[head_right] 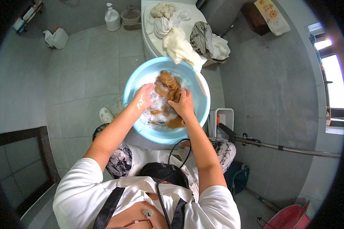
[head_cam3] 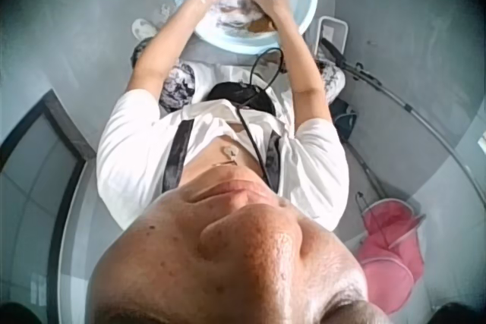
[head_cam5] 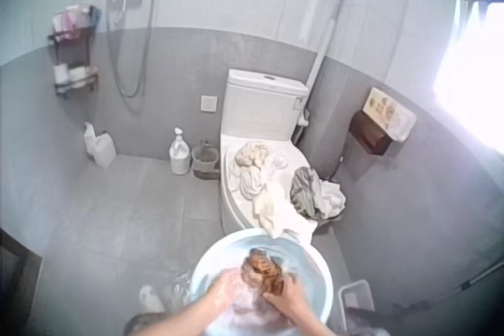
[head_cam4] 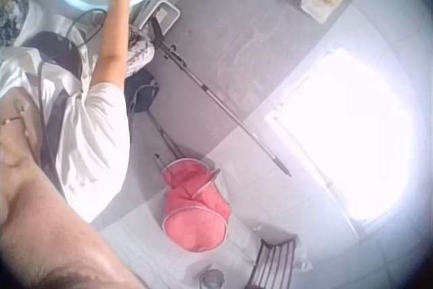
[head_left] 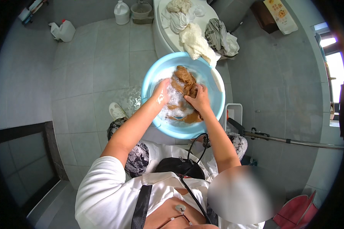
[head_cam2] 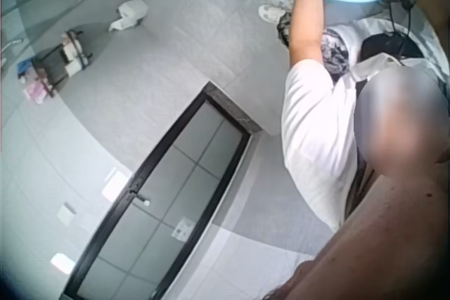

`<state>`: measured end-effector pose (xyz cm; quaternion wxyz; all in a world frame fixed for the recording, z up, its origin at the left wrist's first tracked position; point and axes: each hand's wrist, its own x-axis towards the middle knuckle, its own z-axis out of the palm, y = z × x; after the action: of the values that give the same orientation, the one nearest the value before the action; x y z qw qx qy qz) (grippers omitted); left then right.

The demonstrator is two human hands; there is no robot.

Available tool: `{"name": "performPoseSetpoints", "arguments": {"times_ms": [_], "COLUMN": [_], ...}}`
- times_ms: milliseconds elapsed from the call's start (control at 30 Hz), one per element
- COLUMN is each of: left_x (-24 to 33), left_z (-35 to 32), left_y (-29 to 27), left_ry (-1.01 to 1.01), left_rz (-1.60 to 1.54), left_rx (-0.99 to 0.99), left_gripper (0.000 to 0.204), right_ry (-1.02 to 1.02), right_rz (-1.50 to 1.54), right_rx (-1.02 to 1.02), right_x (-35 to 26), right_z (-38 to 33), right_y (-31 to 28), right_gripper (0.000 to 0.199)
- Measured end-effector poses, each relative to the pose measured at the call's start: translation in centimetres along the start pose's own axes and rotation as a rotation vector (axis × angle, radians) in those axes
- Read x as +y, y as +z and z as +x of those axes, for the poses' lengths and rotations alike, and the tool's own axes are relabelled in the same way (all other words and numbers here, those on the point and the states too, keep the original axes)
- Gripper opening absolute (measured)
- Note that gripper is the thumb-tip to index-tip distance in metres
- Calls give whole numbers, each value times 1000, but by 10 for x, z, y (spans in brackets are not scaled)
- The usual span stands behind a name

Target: The person washes clothes by hand in a basin of soapy water, scrubbing and wringing out a grey shirt and then a tan shirt.

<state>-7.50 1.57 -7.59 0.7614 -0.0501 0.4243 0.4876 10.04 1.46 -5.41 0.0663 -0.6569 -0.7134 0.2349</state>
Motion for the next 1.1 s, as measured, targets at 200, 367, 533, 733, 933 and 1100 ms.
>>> {"name": "performPoseSetpoints", "arguments": {"times_ms": [200, 367, 533, 733, 933, 1100], "left_x": [-5, -9, -20, -30, -18, -1], "left_z": [-8, 7, 4, -13, -6, 3], "left_y": [5, -8, -6, 4, 1, 0], "left_ry": [-115, -137, -379, -412, -189, -3], "left_rz": [-35, -110, -24, 11, 73, -89], "left_rx": [24, -25, 27, 5, 24, -23], "left_gripper": [46, 40, 40, 44, 42, 40], "right_ry": [205, 142, 367, 530, -60, 118], "right_rz": [-361, -351, -222, 618, -274, -392], "right_rx": [-244, -243, -294, 29, -9, -324], "right_x": [66, 54, 46, 76, 46, 43], "right_z": [42, 20, 32, 42, 27, 51], "right_y": [92, 68, 47, 51, 54, 46], "right_gripper": [75, 54, 40, 33, 30, 36]}}
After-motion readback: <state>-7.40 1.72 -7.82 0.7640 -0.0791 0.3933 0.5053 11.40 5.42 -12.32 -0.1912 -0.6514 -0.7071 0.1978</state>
